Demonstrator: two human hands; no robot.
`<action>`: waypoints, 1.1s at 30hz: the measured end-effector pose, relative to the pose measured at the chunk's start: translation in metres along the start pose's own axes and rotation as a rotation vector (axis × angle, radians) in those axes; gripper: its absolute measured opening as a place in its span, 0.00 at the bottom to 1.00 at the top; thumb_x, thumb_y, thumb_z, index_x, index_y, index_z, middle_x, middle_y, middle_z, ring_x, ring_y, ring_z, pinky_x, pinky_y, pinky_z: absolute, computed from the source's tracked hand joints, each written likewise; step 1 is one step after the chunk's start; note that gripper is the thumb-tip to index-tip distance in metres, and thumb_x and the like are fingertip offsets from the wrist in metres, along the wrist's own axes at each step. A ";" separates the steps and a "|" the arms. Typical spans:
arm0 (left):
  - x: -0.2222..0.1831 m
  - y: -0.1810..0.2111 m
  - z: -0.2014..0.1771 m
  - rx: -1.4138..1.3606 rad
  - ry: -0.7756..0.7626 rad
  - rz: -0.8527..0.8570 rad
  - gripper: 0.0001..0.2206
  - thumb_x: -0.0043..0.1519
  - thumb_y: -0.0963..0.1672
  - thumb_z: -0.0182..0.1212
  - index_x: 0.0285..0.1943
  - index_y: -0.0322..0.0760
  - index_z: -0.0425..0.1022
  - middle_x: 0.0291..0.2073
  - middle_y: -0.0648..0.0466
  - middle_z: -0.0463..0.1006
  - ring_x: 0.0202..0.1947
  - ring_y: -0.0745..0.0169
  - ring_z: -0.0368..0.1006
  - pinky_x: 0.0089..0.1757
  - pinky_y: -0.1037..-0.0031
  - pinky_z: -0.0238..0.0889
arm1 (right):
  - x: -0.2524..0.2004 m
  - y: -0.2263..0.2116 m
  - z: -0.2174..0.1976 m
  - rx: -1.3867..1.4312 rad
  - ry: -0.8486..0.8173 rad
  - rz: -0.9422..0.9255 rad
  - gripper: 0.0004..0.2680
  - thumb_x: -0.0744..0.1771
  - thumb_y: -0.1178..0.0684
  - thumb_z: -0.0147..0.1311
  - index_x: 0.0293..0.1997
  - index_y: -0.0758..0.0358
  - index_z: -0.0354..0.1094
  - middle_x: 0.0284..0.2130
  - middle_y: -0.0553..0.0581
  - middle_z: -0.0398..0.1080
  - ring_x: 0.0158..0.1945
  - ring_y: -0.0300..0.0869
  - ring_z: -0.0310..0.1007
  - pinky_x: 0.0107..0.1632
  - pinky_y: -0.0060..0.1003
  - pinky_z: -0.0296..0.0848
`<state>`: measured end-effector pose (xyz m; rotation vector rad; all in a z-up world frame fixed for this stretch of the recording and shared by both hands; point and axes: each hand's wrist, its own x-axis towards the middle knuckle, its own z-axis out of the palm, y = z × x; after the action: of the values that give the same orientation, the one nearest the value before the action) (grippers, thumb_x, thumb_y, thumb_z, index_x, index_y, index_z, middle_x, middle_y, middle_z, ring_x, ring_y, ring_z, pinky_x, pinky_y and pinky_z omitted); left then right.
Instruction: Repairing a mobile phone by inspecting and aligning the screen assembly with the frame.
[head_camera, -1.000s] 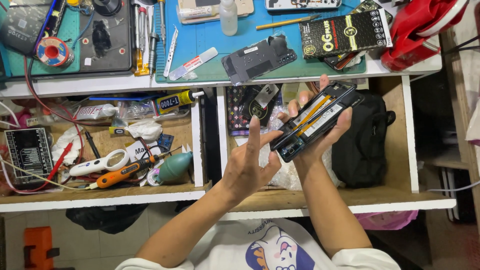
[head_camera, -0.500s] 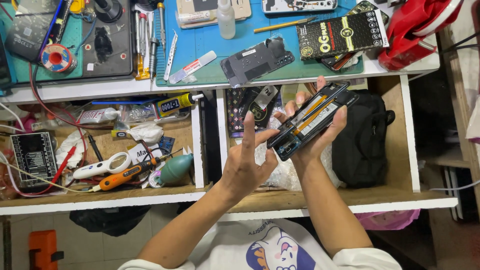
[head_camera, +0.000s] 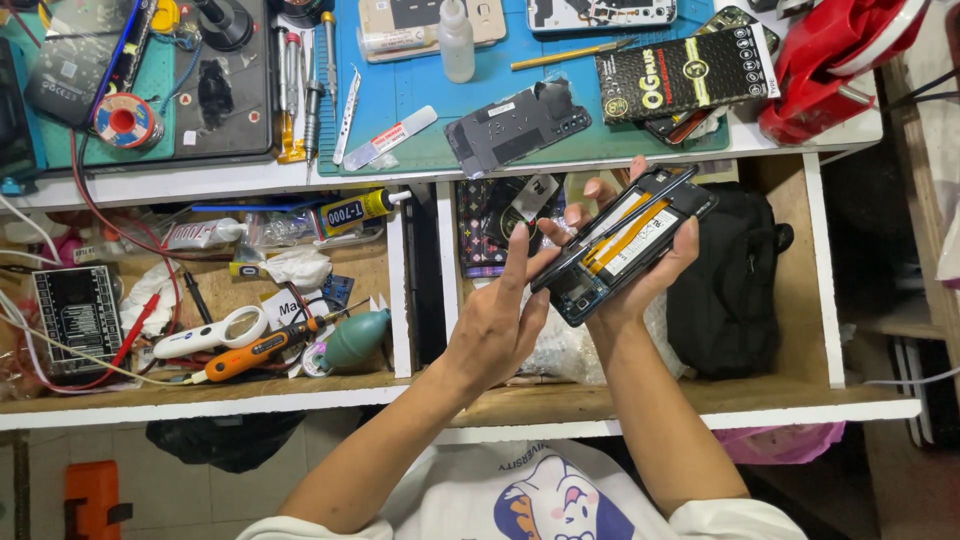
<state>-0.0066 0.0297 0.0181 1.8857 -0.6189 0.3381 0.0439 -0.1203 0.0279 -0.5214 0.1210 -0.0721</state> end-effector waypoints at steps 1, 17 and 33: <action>0.000 0.000 0.001 0.000 0.000 0.000 0.31 0.67 0.38 0.48 0.79 0.23 0.40 0.58 0.37 0.78 0.54 0.40 0.78 0.49 0.59 0.75 | 0.000 0.000 -0.001 0.000 0.000 0.000 0.36 0.64 0.24 0.36 0.79 0.49 0.38 0.49 0.61 0.63 0.42 0.51 0.74 0.54 0.61 0.79; 0.007 0.018 -0.004 0.067 0.127 0.039 0.41 0.55 0.39 0.68 0.77 0.23 0.48 0.53 0.40 0.81 0.51 0.44 0.80 0.49 0.63 0.77 | 0.006 -0.002 -0.010 0.145 -0.165 0.087 0.35 0.61 0.27 0.47 0.77 0.44 0.45 0.68 0.69 0.54 0.56 0.61 0.70 0.65 0.69 0.66; -0.005 0.013 -0.018 0.154 0.163 0.131 0.47 0.61 0.39 0.75 0.80 0.34 0.37 0.57 0.33 0.76 0.56 0.41 0.80 0.55 0.61 0.78 | -0.001 0.001 0.016 0.118 -0.163 0.238 0.30 0.64 0.32 0.55 0.70 0.59 0.58 0.76 0.69 0.48 0.69 0.66 0.60 0.69 0.64 0.60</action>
<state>-0.0173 0.0442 0.0323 1.9442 -0.6215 0.6337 0.0448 -0.1110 0.0414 -0.3906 0.0183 0.1946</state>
